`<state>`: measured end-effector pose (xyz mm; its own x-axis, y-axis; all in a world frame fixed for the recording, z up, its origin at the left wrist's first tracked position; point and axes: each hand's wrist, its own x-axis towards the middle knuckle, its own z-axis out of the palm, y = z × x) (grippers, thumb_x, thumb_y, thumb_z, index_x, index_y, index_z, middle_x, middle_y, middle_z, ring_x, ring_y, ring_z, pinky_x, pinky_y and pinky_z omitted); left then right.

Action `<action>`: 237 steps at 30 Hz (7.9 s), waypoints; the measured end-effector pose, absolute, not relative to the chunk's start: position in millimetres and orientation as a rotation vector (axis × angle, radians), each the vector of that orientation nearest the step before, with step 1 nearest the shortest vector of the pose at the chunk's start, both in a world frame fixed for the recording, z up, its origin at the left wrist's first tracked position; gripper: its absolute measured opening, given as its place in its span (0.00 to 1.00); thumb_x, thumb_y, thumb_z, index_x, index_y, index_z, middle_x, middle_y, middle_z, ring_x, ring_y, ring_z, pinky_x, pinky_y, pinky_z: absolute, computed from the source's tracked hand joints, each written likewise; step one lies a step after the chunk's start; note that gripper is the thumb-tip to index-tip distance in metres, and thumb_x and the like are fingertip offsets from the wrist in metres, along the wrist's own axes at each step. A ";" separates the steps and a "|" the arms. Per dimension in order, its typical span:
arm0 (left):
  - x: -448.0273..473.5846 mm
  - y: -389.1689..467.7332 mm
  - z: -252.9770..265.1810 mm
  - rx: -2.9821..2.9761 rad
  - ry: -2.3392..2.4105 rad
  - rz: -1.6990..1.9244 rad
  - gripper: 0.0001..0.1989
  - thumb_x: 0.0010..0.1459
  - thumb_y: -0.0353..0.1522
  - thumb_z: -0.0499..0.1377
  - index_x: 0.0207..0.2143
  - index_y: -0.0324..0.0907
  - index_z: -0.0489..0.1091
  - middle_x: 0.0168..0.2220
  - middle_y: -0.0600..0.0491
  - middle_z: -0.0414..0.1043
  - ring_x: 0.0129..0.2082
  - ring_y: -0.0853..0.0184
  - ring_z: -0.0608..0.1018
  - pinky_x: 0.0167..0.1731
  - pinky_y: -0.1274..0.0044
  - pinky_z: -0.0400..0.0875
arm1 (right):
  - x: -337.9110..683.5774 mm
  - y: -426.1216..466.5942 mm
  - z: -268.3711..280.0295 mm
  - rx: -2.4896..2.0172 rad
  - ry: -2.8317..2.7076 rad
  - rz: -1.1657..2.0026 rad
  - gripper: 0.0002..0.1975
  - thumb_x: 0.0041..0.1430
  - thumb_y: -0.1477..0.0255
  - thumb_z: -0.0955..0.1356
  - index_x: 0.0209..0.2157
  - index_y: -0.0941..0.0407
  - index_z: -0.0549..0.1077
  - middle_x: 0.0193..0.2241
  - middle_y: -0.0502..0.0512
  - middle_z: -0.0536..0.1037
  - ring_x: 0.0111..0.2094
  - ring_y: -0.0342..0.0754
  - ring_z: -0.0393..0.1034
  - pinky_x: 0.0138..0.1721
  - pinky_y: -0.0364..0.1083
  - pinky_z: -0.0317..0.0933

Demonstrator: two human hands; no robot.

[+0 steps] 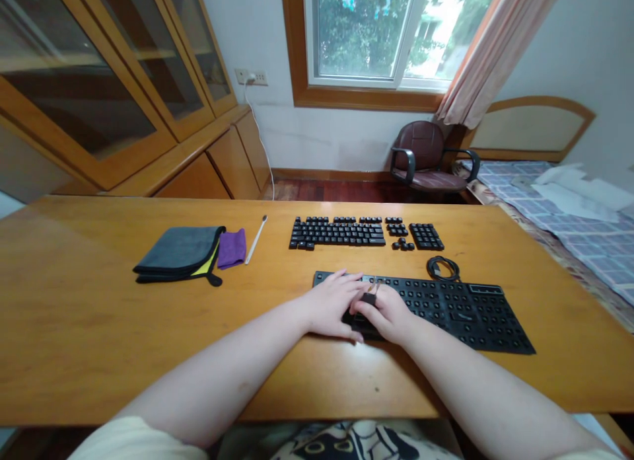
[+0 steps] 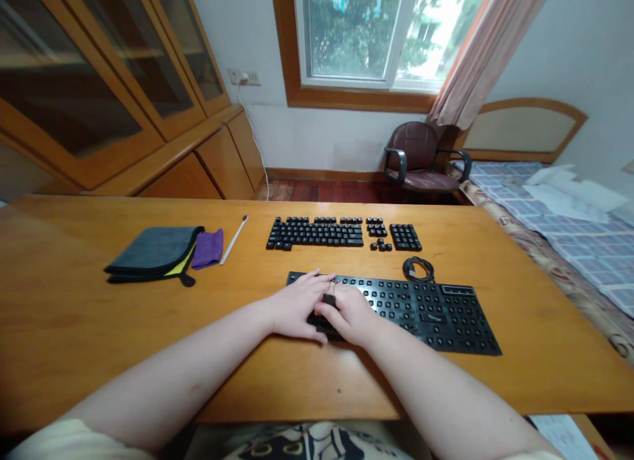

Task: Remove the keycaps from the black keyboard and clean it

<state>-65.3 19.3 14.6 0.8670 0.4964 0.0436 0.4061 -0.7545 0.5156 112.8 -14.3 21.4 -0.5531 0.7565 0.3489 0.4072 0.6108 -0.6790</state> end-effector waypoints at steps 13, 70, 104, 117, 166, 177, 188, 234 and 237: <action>-66.1 7.6 26.3 2.585 0.616 0.228 0.41 0.47 0.46 0.62 0.60 0.41 0.53 0.59 0.42 0.59 0.58 0.55 0.62 0.57 0.62 0.53 | 109.1 -11.7 10.4 -1.060 -1.054 0.983 0.15 0.60 0.61 0.63 0.25 0.56 0.68 0.22 0.50 0.73 0.21 0.42 0.67 0.26 0.43 0.62; -72.7 93.5 18.6 2.594 1.592 0.463 0.08 0.50 0.33 0.59 0.35 0.47 0.74 0.36 0.52 0.76 0.44 0.60 0.72 0.53 0.63 0.54 | 153.4 46.2 5.5 -0.970 -0.407 1.051 0.15 0.51 0.63 0.69 0.20 0.58 0.65 0.14 0.49 0.71 0.13 0.37 0.59 0.16 0.38 0.56; -52.2 50.1 -1.0 2.612 1.687 0.272 0.27 0.59 0.46 0.48 0.56 0.41 0.61 0.58 0.47 0.62 0.58 0.55 0.62 0.56 0.61 0.53 | 155.3 44.9 6.1 -0.985 -0.397 1.088 0.14 0.52 0.65 0.68 0.20 0.57 0.65 0.14 0.48 0.70 0.14 0.37 0.59 0.16 0.38 0.56; -52.7 55.2 -4.7 2.579 1.681 0.280 0.30 0.59 0.48 0.46 0.59 0.41 0.58 0.61 0.48 0.56 0.60 0.55 0.58 0.56 0.64 0.55 | 154.9 44.9 7.2 -0.996 -0.398 1.082 0.15 0.51 0.63 0.69 0.20 0.57 0.66 0.14 0.48 0.70 0.14 0.37 0.58 0.17 0.39 0.56; -125.6 91.9 0.8 2.516 1.881 0.607 0.10 0.55 0.33 0.56 0.37 0.48 0.75 0.47 0.53 0.72 0.53 0.59 0.66 0.52 0.66 0.59 | 155.7 45.8 5.1 -0.992 -0.432 1.093 0.16 0.51 0.61 0.69 0.20 0.57 0.65 0.14 0.47 0.70 0.13 0.37 0.59 0.16 0.39 0.55; -124.4 97.6 -5.4 2.512 1.821 0.654 0.09 0.55 0.33 0.56 0.36 0.48 0.75 0.45 0.53 0.73 0.50 0.61 0.69 0.50 0.67 0.60 | 156.8 46.9 4.2 -0.987 -0.418 1.103 0.16 0.52 0.61 0.69 0.20 0.57 0.66 0.14 0.48 0.70 0.14 0.37 0.59 0.16 0.39 0.56; -125.9 97.8 -6.2 2.502 1.817 0.672 0.07 0.53 0.33 0.58 0.35 0.46 0.74 0.44 0.53 0.73 0.49 0.59 0.69 0.49 0.67 0.61 | 156.7 45.9 4.0 -0.988 -0.434 1.094 0.16 0.51 0.61 0.69 0.21 0.57 0.65 0.15 0.47 0.70 0.14 0.37 0.60 0.17 0.39 0.56; -55.6 -53.5 -6.5 2.715 1.140 0.231 0.42 0.51 0.56 0.49 0.62 0.41 0.49 0.65 0.44 0.46 0.65 0.55 0.47 0.61 0.57 0.37 | 140.5 -63.3 15.8 -0.972 -2.496 0.727 0.10 0.61 0.68 0.62 0.33 0.55 0.74 0.30 0.55 0.76 0.35 0.47 0.68 0.41 0.47 0.60; -48.5 -53.1 -4.1 2.736 1.080 0.254 0.41 0.53 0.54 0.49 0.61 0.38 0.50 0.64 0.43 0.48 0.65 0.56 0.47 0.62 0.60 0.37 | 141.0 -66.7 8.2 -0.914 -2.501 0.530 0.08 0.60 0.70 0.63 0.34 0.56 0.73 0.29 0.57 0.76 0.34 0.48 0.68 0.40 0.50 0.61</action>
<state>-48.5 -53.1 -4.1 0.7200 0.6881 0.0896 0.6558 -0.7170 0.2364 141.0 -66.7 8.2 -0.6940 0.6730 0.2557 0.5115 0.7109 -0.4826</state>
